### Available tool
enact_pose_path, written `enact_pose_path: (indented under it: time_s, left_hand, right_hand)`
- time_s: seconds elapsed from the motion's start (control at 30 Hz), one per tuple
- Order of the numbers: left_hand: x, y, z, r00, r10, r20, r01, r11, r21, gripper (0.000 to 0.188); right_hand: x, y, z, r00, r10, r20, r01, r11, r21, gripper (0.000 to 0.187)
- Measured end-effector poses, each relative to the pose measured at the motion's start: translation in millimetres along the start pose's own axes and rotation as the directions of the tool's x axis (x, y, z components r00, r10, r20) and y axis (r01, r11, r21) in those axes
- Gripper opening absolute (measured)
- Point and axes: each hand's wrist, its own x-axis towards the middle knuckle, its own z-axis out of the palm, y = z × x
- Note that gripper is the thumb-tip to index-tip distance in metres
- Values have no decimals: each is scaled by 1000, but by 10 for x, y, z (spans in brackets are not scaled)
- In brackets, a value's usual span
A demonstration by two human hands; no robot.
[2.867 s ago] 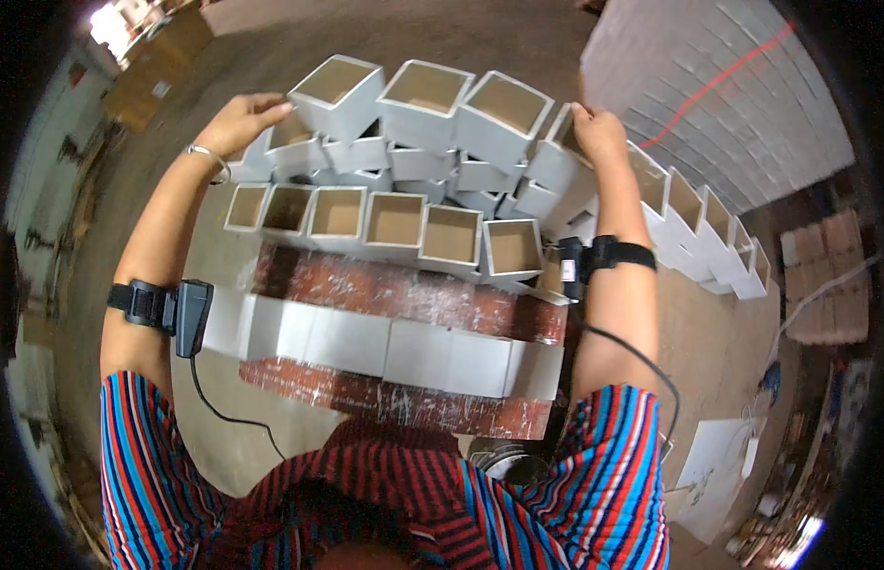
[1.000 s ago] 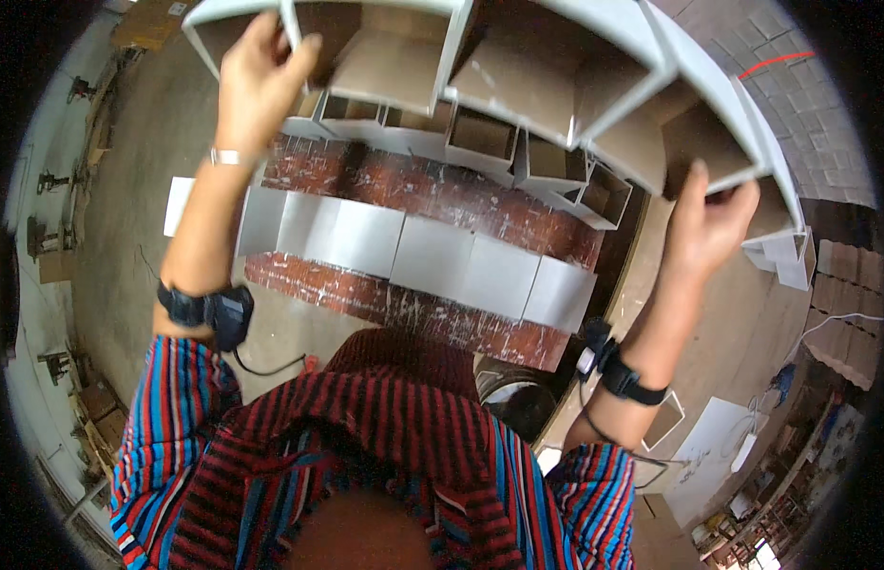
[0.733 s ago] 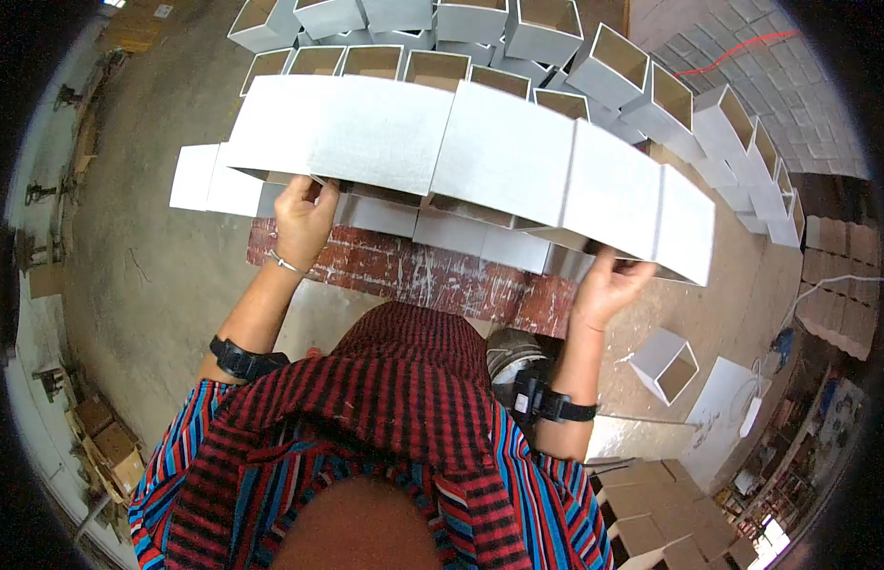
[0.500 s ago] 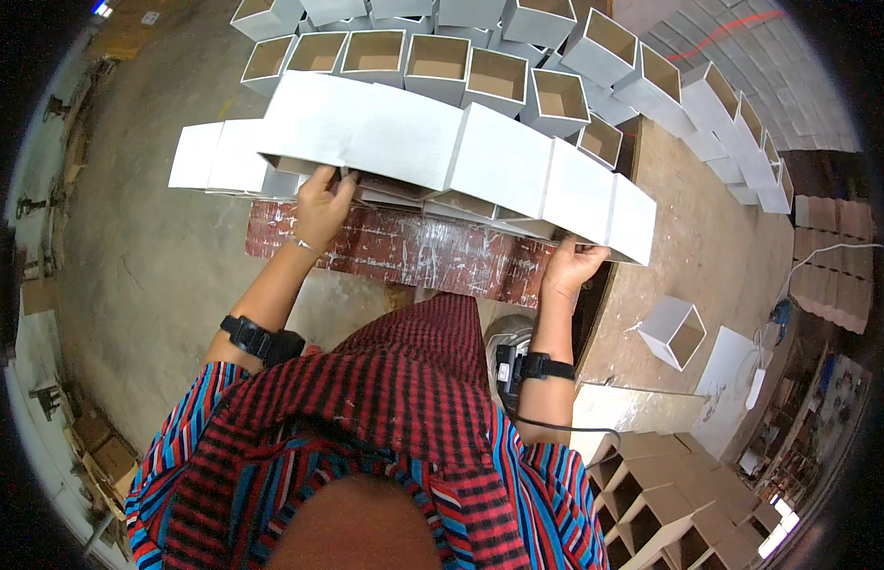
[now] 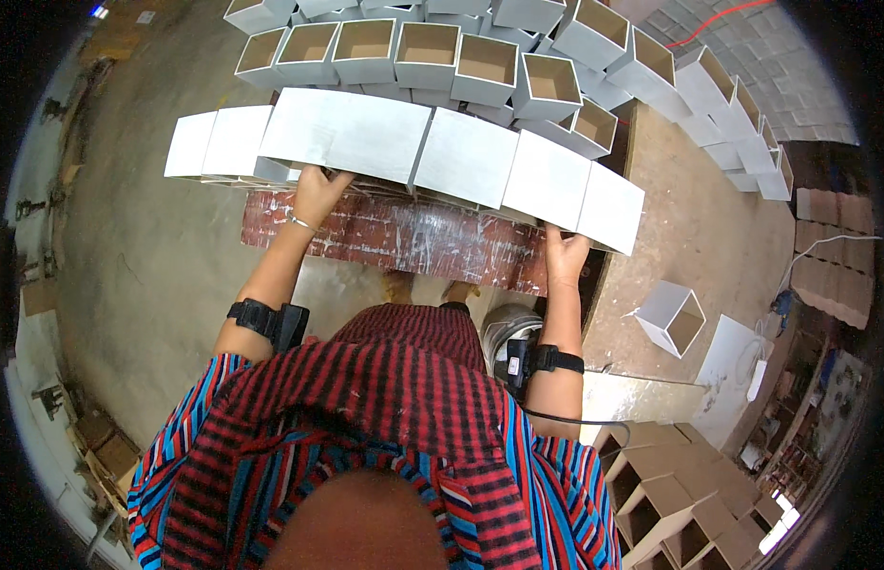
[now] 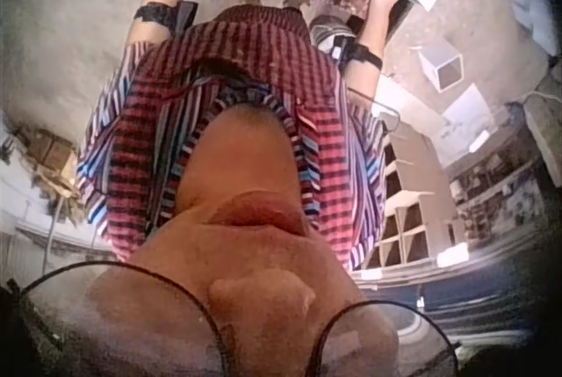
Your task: The recorder is seen organizing and stacking small white wooden boxes or drawer units onto a larger wooden structure.
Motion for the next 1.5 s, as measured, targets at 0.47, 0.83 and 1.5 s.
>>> enact_pose_path:
  time_s: [0.47, 0.83, 1.5]
  left_hand:
    - [-201, -179, 327, 977, -75, -198, 63, 996, -68, 19]
    - [-121, -65, 157, 945, -325, 25, 326, 944, -55, 22]
    - [-150, 37, 146, 977, -212, -11, 212, 977, -36, 25]
  right_hand:
    - [363, 202, -49, 976, 48, 213, -17, 989, -144, 26]
    - [300, 69, 54, 984, 29, 176, -15, 997, -78, 27]
    - [291, 146, 41, 992, -73, 105, 88, 985, -149, 25]
